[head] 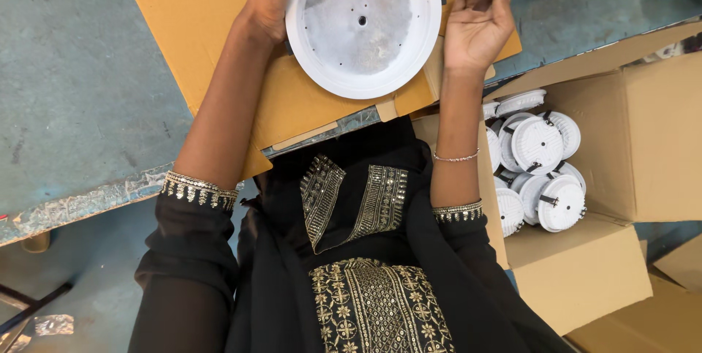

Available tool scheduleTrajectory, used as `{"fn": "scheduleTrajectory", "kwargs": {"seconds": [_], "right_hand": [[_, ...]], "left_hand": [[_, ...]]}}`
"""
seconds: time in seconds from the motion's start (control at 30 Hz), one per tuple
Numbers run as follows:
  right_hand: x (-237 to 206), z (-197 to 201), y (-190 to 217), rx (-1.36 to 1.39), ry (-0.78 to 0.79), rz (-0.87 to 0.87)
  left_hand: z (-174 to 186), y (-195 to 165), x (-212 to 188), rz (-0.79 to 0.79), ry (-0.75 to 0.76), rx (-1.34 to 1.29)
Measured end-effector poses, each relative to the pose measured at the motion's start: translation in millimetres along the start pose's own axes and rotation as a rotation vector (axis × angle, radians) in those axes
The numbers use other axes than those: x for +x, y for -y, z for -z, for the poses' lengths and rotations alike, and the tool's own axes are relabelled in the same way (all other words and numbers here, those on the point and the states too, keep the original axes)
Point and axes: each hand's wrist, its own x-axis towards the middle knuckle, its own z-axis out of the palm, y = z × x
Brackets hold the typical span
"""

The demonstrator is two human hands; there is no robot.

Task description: The person cleans the interior of white circular LED light fixtures using a small abrasive pad. They wipe the inside surface of each fixture, occasionally dipping the pad into a container of white powder, and then place the cleaned items into a cardboard box.

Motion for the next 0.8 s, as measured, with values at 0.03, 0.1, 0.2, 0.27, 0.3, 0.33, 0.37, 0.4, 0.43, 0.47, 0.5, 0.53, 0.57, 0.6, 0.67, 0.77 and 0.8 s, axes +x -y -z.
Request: {"fn": "scheduleTrajectory", "kwargs": {"seconds": [0.03, 0.1, 0.2, 0.27, 0.3, 0.33, 0.37, 0.4, 0.43, 0.47, 0.5, 0.53, 0.57, 0.6, 0.67, 0.77, 0.8], "right_hand": [[-2, -3, -1, -0.042, 0.033, 0.006], [-7, -8, -2, -0.126, 0.101, 0.019], [-9, -15, -3, -0.183, 0.074, 0.018], [-10, -18, -4, -0.19, 0.064, 0.009], [-10, -20, -4, -0.193, 0.061, 0.005], [-11, -21, -4, -0.206, 0.062, 0.005], [-12, -22, -5, -0.219, 0.065, 0.005], [-13, -24, -5, -0.231, 0.067, 0.005], [-13, -25, -6, -0.252, 0.08, 0.017], [-14, -26, -6, -0.272, 0.092, 0.029], [-14, -26, -6, -0.294, 0.103, 0.042], [-14, -27, -7, -0.307, 0.107, 0.056], [-14, -28, -7, -0.322, 0.109, 0.072], [-14, -29, -8, -0.336, 0.111, 0.087], [-15, -32, -11, -0.363, 0.128, 0.123], [-19, -39, -11, -0.455, 0.136, 0.142], [-20, -42, -8, -0.497, 0.135, 0.147]], "left_hand": [[2, 1, 1, -0.001, 0.011, -0.03], [3, 2, 3, 0.037, -0.001, -0.117], [3, 4, 2, 0.074, -0.058, -0.162], [3, 4, 2, 0.079, -0.113, -0.13], [2, 4, 2, 0.075, -0.141, -0.097], [2, 4, 2, 0.069, -0.168, -0.063], [2, 4, 2, 0.03, -0.14, -0.043], [2, 4, 3, -0.009, -0.112, -0.021], [2, 3, 4, -0.049, -0.085, 0.001], [2, 3, 5, -0.059, -0.092, 0.002], [2, 4, 6, -0.07, -0.097, 0.003], [2, 4, 7, -0.08, -0.102, 0.003], [1, 4, 7, -0.114, -0.083, 0.015], [0, 4, 7, -0.148, -0.064, 0.026], [-4, 0, 7, -0.173, -0.023, 0.035], [-14, -8, 1, -0.134, 0.079, 0.016], [-18, -11, -3, -0.116, 0.138, -0.005]]}}
